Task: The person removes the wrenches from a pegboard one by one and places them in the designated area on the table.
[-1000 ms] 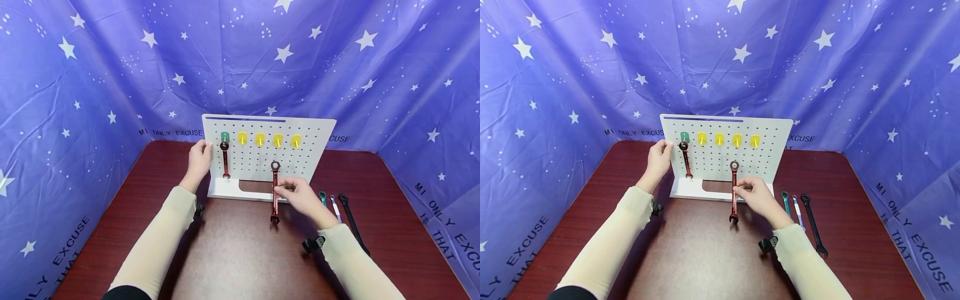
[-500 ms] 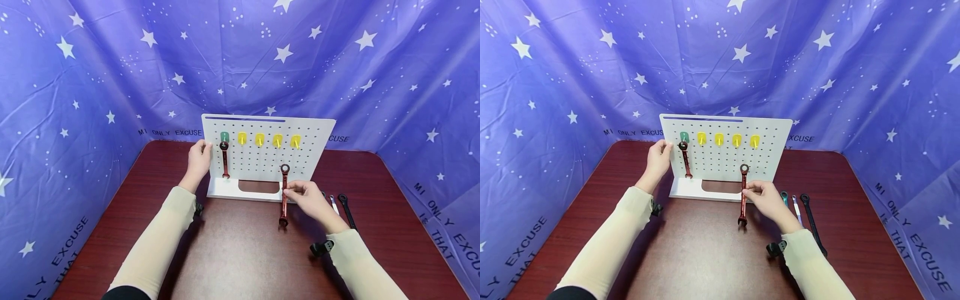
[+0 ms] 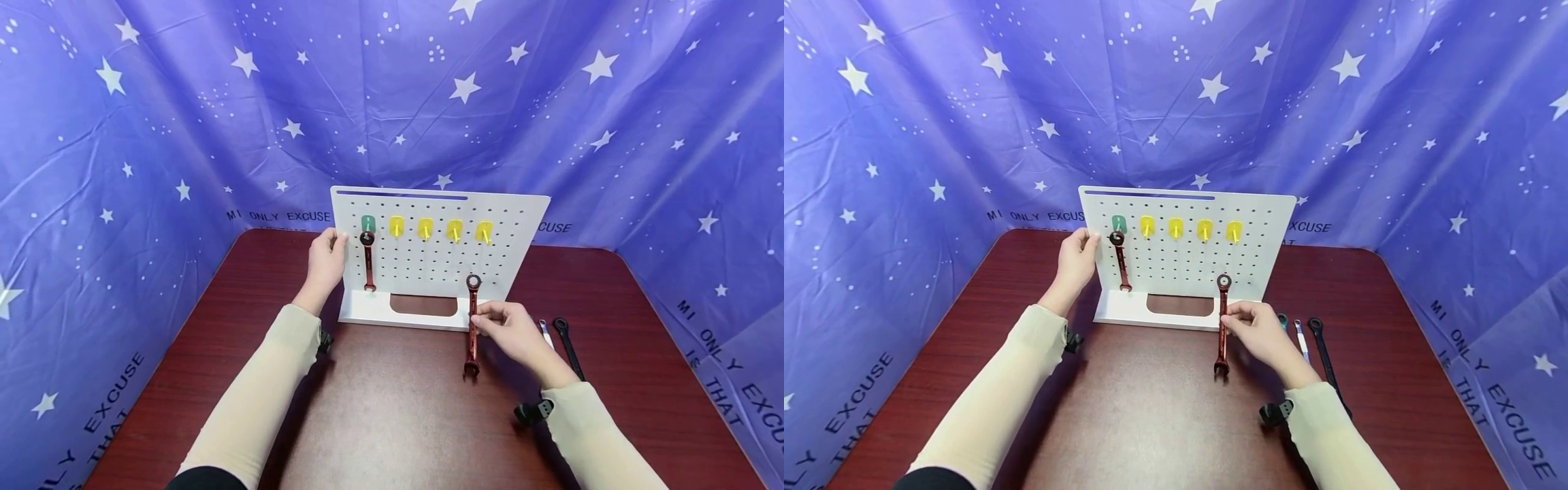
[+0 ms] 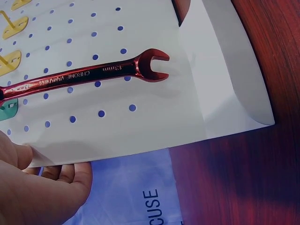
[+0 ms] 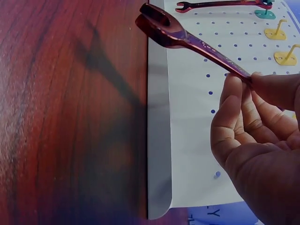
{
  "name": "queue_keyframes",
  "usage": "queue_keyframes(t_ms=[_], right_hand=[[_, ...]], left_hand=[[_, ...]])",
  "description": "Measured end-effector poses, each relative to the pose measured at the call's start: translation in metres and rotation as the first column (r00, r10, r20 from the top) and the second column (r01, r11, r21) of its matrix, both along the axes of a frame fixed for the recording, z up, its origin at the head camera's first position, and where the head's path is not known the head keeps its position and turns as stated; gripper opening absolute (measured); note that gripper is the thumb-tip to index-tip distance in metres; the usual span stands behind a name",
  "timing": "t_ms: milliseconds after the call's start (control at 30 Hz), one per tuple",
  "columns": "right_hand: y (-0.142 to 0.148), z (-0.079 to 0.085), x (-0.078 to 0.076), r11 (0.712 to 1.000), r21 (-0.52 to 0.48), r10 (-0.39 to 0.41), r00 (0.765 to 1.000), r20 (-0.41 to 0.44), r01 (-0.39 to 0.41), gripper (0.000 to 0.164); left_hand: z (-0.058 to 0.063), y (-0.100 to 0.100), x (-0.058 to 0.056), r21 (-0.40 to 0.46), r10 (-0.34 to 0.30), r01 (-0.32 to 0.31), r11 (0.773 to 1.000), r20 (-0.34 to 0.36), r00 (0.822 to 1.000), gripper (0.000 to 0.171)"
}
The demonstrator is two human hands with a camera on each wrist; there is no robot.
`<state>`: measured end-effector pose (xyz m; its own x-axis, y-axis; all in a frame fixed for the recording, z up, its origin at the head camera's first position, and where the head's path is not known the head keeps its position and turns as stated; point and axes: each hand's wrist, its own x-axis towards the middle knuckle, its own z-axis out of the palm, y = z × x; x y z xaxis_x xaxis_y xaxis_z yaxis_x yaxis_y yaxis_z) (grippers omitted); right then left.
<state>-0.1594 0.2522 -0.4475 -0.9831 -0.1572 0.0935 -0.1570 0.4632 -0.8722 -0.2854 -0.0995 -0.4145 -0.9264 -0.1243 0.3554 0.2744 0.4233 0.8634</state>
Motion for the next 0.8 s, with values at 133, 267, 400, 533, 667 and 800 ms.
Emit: queue_keyframes(t_ms=[133, 267, 400, 533, 667, 800], right_hand=[[0.003, 0.001, 0.002, 1.0, -0.001, -0.017, 1.0, -0.017, 0.017, 0.013], [0.007, 0.004, 0.003, 1.0, -0.01, -0.028, 1.0, -0.01, 0.028, 0.014], [0.012, 0.004, 0.004, 0.999, 0.017, -0.038, 0.999, -0.002, 0.038, 0.014], [0.018, 0.002, 0.005, 0.998, 0.04, -0.054, 0.999, -0.009, 0.054, 0.013], [0.023, 0.002, 0.01, 0.997, 0.045, -0.065, 0.998, -0.011, 0.065, 0.014], [0.03, 0.0, 0.015, 0.997, 0.041, -0.069, 0.998, -0.011, 0.069, 0.016]], left_hand=[[0.0, 0.0, 0.0, 0.003, 0.005, -0.005, 1.0, 0.001, 1.0, 0.02], [-0.001, 0.0, 0.0, 0.005, 0.009, -0.009, 1.0, 0.009, 1.0, 0.02], [0.0, 0.0, 0.001, 0.004, 0.011, -0.011, 1.0, 0.006, 1.0, 0.021], [0.001, 0.001, 0.001, 0.009, 0.009, -0.009, 1.0, 0.006, 1.0, 0.021], [0.001, 0.001, 0.001, 0.013, 0.006, -0.006, 1.0, 0.009, 1.0, 0.021], [0.0, 0.001, 0.0, 0.009, 0.008, -0.008, 1.0, 0.011, 1.0, 0.021]])
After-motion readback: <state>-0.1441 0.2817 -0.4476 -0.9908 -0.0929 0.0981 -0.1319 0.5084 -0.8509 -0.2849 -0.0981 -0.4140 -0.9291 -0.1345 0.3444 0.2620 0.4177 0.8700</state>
